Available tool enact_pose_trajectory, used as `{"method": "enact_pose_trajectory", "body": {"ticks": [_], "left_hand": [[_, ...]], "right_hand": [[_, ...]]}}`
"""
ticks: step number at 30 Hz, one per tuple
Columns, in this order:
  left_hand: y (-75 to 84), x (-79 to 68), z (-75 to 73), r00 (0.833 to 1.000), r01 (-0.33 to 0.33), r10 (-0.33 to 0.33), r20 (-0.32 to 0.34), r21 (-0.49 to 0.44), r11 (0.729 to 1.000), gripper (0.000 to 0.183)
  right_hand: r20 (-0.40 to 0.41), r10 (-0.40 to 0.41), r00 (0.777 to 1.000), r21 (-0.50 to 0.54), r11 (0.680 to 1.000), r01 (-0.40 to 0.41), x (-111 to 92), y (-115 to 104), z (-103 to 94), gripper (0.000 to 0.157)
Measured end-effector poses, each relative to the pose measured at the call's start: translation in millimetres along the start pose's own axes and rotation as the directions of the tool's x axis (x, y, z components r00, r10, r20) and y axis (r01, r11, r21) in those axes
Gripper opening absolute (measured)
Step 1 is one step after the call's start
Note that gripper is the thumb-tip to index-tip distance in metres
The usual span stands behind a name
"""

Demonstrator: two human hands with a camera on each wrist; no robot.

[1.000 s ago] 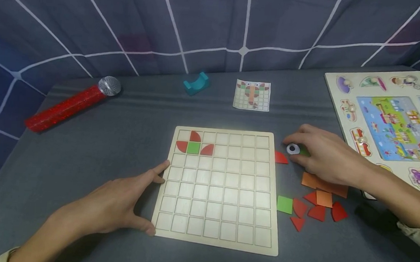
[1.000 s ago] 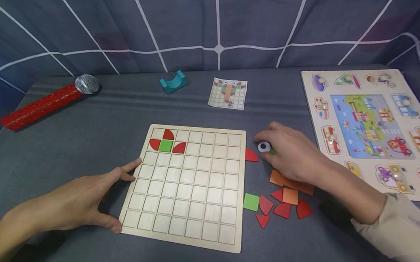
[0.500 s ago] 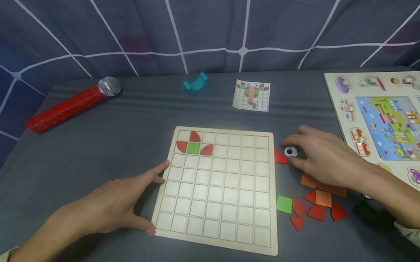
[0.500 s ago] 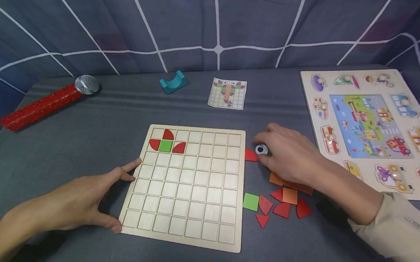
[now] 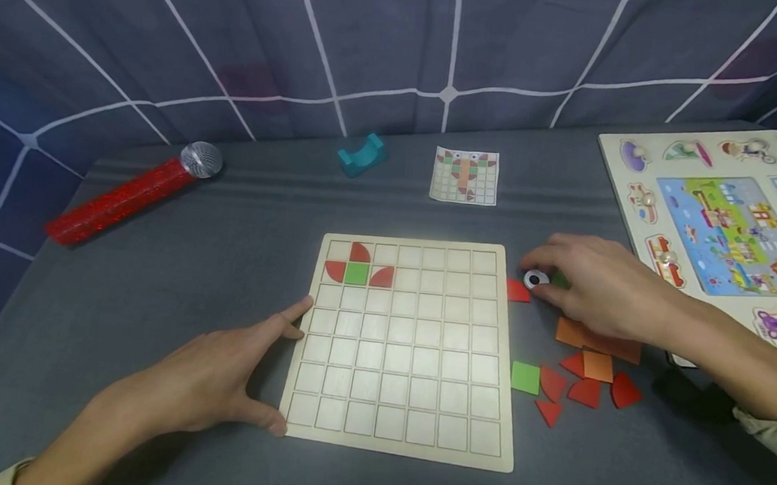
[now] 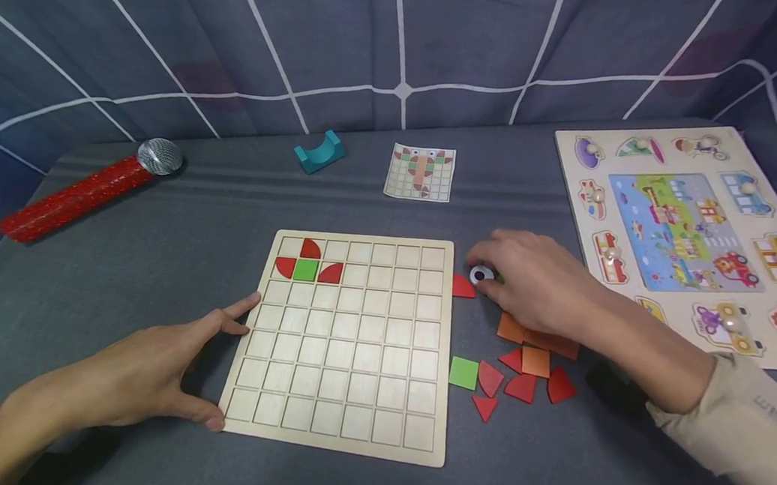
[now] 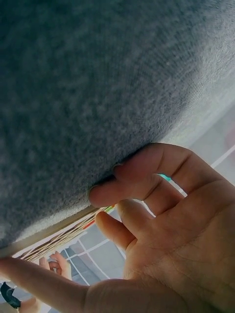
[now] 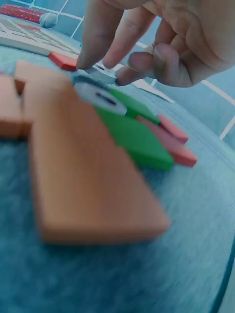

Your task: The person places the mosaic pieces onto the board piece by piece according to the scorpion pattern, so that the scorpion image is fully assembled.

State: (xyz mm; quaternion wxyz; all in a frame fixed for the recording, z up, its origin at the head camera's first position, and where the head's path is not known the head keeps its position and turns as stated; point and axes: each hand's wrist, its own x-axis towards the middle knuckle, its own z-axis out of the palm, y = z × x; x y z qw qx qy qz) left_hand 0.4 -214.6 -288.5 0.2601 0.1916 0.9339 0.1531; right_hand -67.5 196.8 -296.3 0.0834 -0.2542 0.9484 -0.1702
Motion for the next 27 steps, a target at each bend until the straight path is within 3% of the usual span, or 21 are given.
{"method": "enact_pose_trajectory", "body": {"ticks": [10, 16, 27], "left_hand": [[-0.2, -0.5, -0.3, 1.000, 0.012, -0.012, 0.008, 0.005, 1.000, 0.134], [0.0, 0.9, -0.1, 1.000, 0.004, -0.004, 0.008, -0.007, 1.000, 0.134], [-0.8, 0.3, -0.6, 1.000, 0.002, -0.002, 0.011, -0.008, 1.000, 0.134]], "right_hand": [[-0.050, -0.133, 0.990, 0.033, 0.990, 0.135, 18.7, -25.2, -3.0, 0.021], [-0.065, -0.237, 0.969, 0.053, 0.969, 0.241, 44.0, -47.7, 2.9, 0.018], [-0.070, -0.329, 0.942, 0.101, 0.937, 0.335, 91.5, -83.3, 11.2, 0.016]]}}
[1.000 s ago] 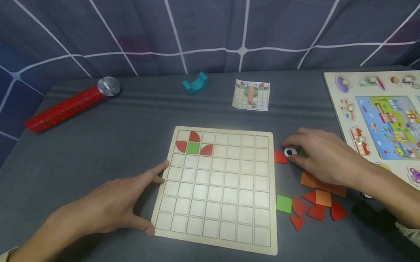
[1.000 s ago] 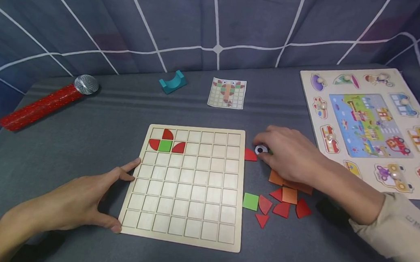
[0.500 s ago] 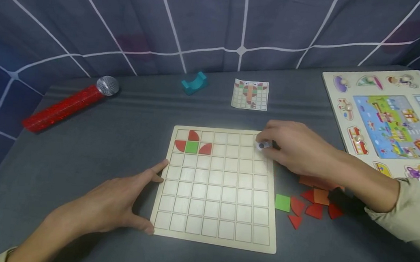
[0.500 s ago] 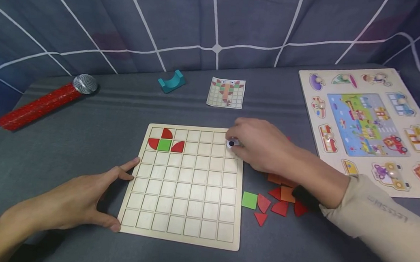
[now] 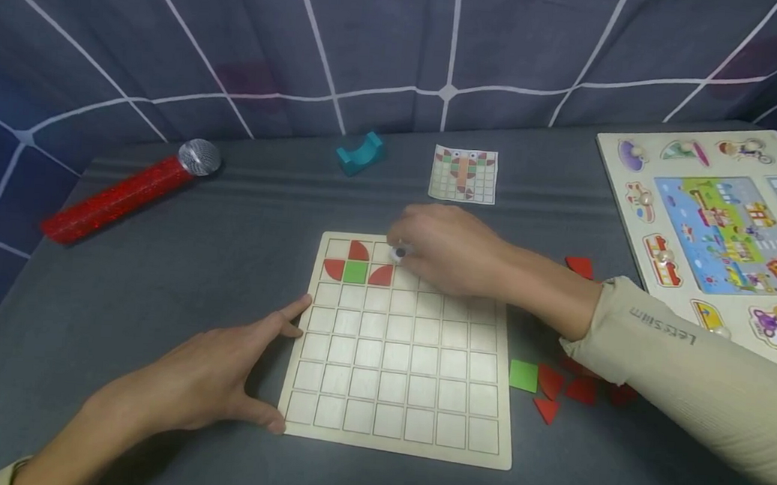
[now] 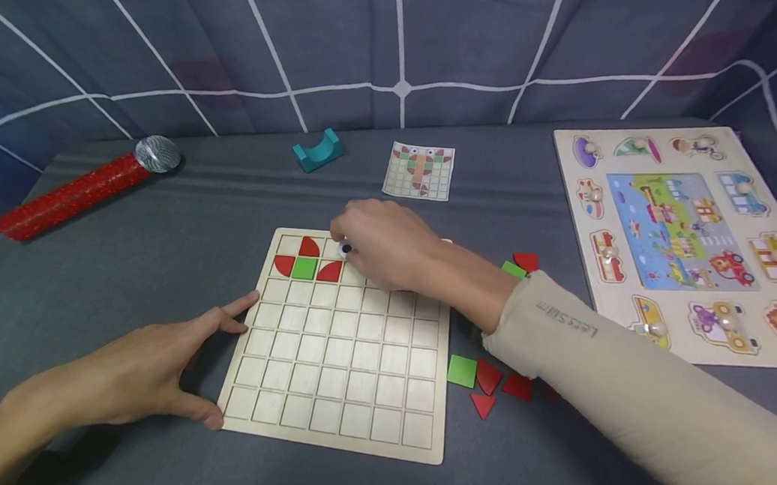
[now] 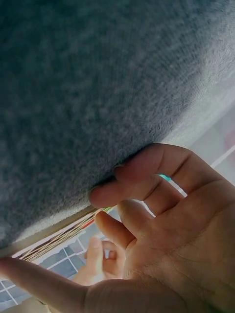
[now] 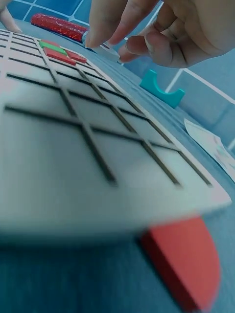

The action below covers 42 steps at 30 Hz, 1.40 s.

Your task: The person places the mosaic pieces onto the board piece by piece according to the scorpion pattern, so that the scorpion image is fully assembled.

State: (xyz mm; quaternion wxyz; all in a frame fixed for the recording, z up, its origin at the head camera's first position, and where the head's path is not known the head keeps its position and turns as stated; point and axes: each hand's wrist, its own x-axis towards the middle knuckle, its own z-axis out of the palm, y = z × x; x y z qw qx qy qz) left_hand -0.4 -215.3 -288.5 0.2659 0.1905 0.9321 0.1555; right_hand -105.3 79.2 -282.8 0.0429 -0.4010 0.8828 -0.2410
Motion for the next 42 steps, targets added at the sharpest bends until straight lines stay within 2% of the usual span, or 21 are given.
{"method": "enact_pose_trajectory", "body": {"ticks": [7, 13, 28, 34, 42], "left_hand": [[-1.0, -0.3, -0.2, 1.000, -0.017, 0.017, -0.002, 0.010, 1.000, 0.132], [-1.1, 0.2, 0.9, 1.000, -0.017, 0.017, 0.001, 0.002, 1.000, 0.133], [-1.2, 0.5, 0.3, 1.000, -0.005, 0.005, 0.003, -0.007, 1.000, 0.133], [-1.0, 0.7, -0.1, 1.000, 0.000, 0.000, 0.007, -0.009, 1.000, 0.133], [-0.6, 1.3, 0.1, 1.000, 0.014, -0.014, 0.013, -0.017, 1.000, 0.134]], "right_hand": [[0.076, 0.044, 0.996, -0.019, 0.999, -0.043, 22.5, -3.6, 5.7, 0.023], [0.122, 0.088, 0.989, -0.032, 0.996, -0.085, 32.6, -1.4, 11.3, 0.029], [0.138, 0.138, 0.981, -0.019, 0.990, -0.137, 31.7, 2.1, 11.6, 0.023], [0.143, 0.149, 0.978, -0.005, 0.989, -0.150, 30.9, 1.1, 10.1, 0.025], [0.163, 0.141, 0.977, 0.004, 0.990, -0.143, 31.4, 0.2, 9.4, 0.015]]}}
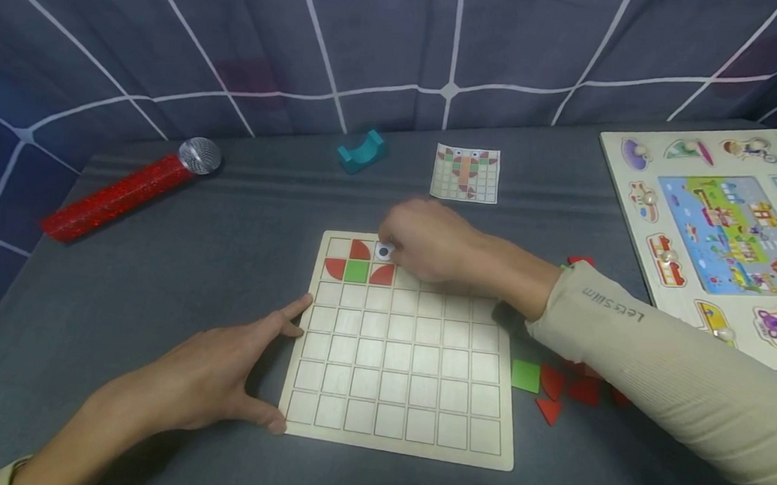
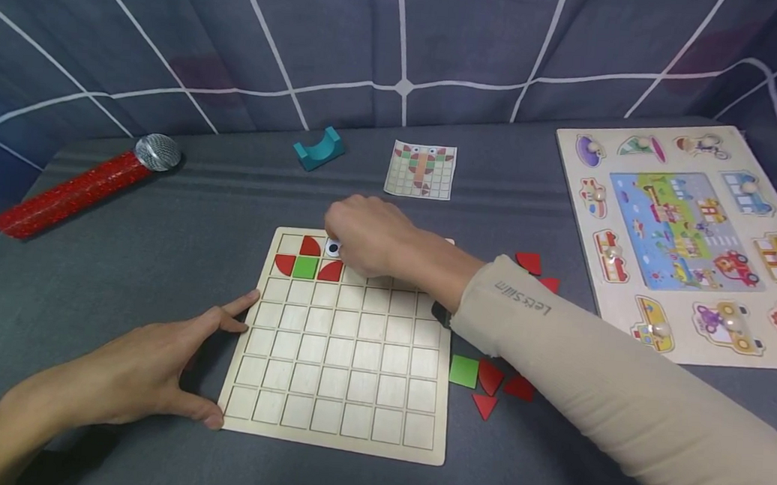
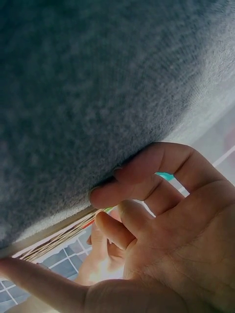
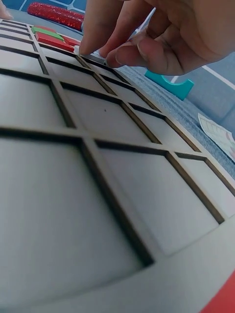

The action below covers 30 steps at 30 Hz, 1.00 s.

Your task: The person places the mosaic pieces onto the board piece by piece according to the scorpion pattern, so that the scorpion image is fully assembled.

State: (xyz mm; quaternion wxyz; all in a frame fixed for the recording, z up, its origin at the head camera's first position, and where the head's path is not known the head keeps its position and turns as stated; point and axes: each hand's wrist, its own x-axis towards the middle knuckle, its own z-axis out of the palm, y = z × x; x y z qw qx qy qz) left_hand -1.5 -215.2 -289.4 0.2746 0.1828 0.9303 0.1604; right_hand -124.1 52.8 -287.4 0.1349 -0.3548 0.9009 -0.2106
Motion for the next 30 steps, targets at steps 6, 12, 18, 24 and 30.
{"method": "enact_pose_trajectory", "body": {"ticks": [6, 12, 18, 24, 30], "left_hand": [[-0.5, -0.2, -0.1, 1.000, -0.007, 0.007, -0.001, 0.001, 1.000, 0.133], [0.0, 0.8, -0.2, 1.000, 0.003, -0.003, 0.004, 0.003, 1.000, 0.134], [0.4, -0.2, -0.7, 1.000, 0.003, -0.003, -0.002, 0.011, 1.000, 0.133], [0.0, -2.3, -0.5, 1.000, -0.019, 0.019, -0.011, 0.018, 1.000, 0.132], [0.1, -2.3, -1.0, 1.000, -0.003, 0.003, 0.000, 0.011, 1.000, 0.132]], "right_hand": [[0.002, -0.004, 1.000, -0.003, 1.000, 0.004, -0.5, 1.4, 1.3, 0.014], [0.004, -0.007, 1.000, -0.002, 1.000, 0.007, -3.8, 2.5, -0.7, 0.014], [0.003, -0.009, 1.000, 0.036, 0.999, 0.009, -15.9, 10.3, -9.2, 0.021], [-0.048, -0.045, 0.998, 0.054, 0.997, 0.047, -36.3, 23.5, -14.5, 0.024], [-0.079, -0.042, 0.996, 0.024, 0.999, 0.044, -72.7, 33.5, -16.6, 0.024]]}}
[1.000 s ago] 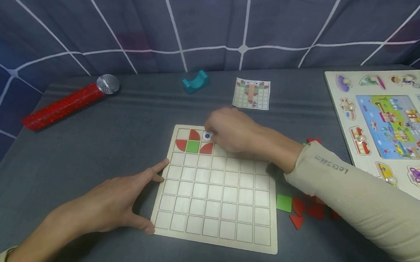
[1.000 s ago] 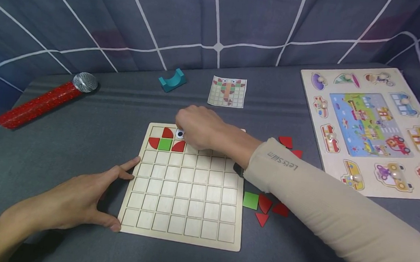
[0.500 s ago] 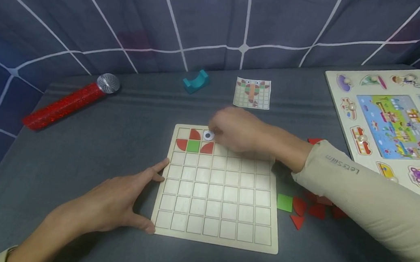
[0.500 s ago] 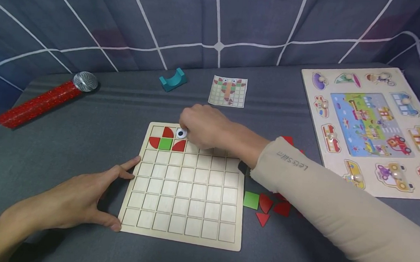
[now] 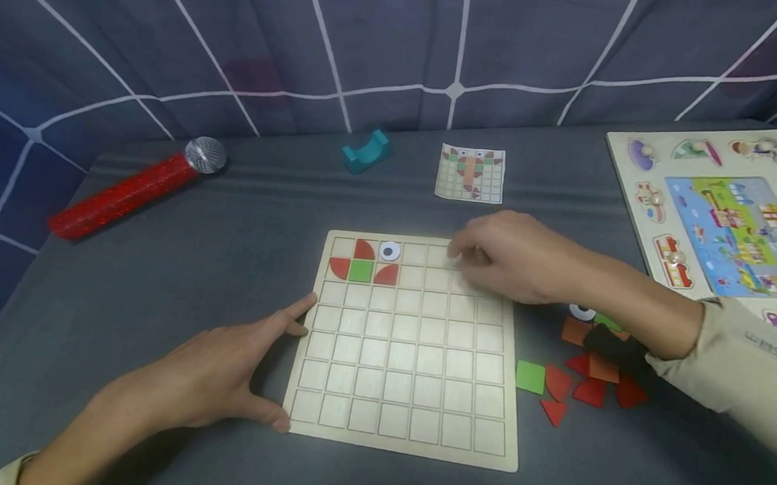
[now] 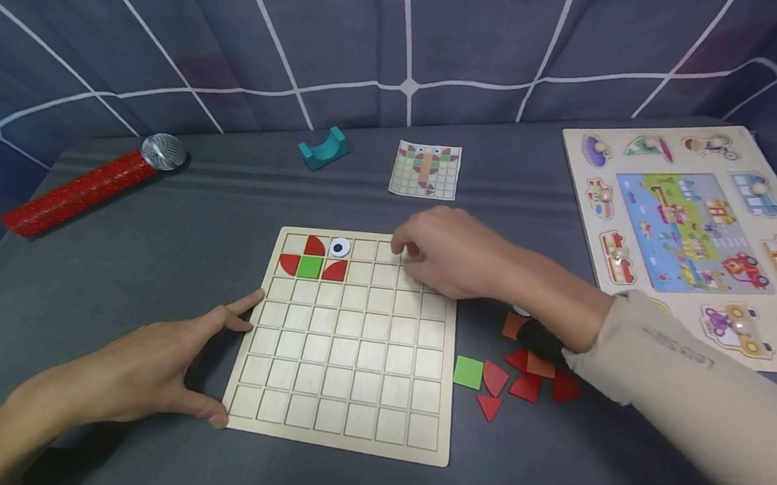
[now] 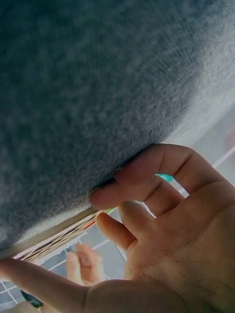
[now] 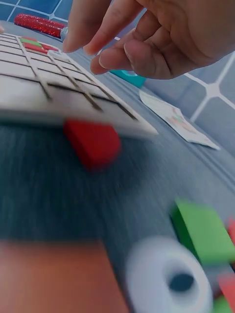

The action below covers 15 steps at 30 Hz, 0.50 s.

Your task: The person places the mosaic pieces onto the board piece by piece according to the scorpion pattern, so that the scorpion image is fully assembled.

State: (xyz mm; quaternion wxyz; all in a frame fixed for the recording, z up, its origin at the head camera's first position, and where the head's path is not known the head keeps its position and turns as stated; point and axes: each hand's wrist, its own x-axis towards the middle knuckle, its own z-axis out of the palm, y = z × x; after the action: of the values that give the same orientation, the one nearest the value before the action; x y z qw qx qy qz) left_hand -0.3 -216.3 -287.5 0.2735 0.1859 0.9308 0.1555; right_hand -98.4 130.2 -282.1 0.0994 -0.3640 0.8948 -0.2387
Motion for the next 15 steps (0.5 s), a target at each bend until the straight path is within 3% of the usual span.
{"method": "enact_pose_trajectory", "body": {"ticks": [7, 15], "left_hand": [[1.1, 1.5, 0.1, 1.000, 0.005, -0.005, 0.004, -0.001, 1.000, 0.132], [2.4, 1.8, 0.2, 1.000, 0.011, -0.011, -0.001, 0.003, 1.000, 0.133]], "right_hand": [[-0.001, 0.069, 0.998, -0.030, 0.997, -0.069, -44.4, 14.3, -4.3, 0.022], [-0.004, 0.180, 0.984, -0.050, 0.982, -0.180, -74.4, 33.9, -4.9, 0.031]]}}
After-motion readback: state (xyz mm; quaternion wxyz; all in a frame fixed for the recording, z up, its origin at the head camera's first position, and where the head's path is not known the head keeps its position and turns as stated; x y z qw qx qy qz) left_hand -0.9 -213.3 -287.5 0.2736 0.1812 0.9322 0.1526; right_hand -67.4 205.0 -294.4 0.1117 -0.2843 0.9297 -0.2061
